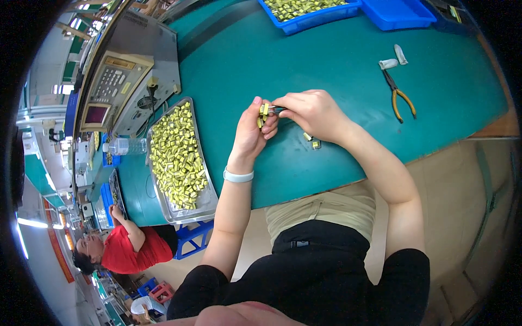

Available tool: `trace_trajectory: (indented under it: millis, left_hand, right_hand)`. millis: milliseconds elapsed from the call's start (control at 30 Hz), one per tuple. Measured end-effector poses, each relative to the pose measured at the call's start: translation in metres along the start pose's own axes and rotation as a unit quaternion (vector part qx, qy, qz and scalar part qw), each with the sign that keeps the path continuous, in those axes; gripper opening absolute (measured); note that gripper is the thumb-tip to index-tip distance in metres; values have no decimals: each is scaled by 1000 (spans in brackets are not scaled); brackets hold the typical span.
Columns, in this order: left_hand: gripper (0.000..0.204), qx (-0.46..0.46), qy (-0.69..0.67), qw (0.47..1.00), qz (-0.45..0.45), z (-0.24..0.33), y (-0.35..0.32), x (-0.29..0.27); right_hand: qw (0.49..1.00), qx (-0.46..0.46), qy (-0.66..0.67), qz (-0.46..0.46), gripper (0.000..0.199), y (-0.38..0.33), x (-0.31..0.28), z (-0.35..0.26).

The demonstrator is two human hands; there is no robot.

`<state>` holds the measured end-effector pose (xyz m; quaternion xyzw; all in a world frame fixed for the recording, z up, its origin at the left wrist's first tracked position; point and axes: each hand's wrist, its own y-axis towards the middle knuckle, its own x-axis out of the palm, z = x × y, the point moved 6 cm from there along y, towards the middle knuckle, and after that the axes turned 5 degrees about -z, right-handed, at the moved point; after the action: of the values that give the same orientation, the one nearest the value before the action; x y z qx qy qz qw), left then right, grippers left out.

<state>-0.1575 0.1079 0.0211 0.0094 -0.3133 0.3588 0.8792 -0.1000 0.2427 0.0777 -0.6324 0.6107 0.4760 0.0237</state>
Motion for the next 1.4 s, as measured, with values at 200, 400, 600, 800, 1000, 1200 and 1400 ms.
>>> trace_trajectory:
  millis: [200,400,600,800,1000,1200,1400]
  left_hand:
    - [37,22,4,999,25,9,0,-8]
    - [25,105,-145,983,34,39,-11,-26]
    - [18,176,-28,971,160,76,-55,-61]
    - [16,311,657,545,418,156,-156,-84]
    - [25,147,737,348,561,178,-214,-149]
    - [35,246,740,392,489,154,-177,-100]
    - [66,241,772,580,100,27,-95,35]
  right_hand:
    - [1000,24,9,-1,24,6,2,0]
    - [996,79,13,31,25,2,1,13]
    - [990,139,9,26,25,-5,7,36]
    - [976,207,61,25,29,-8,6,48]
    - [968,245,57,20,29,-7,10,55]
    - [965,258,34,20,29,-11,7,59]
    - [970,240,44,18,29,-6,11,61]
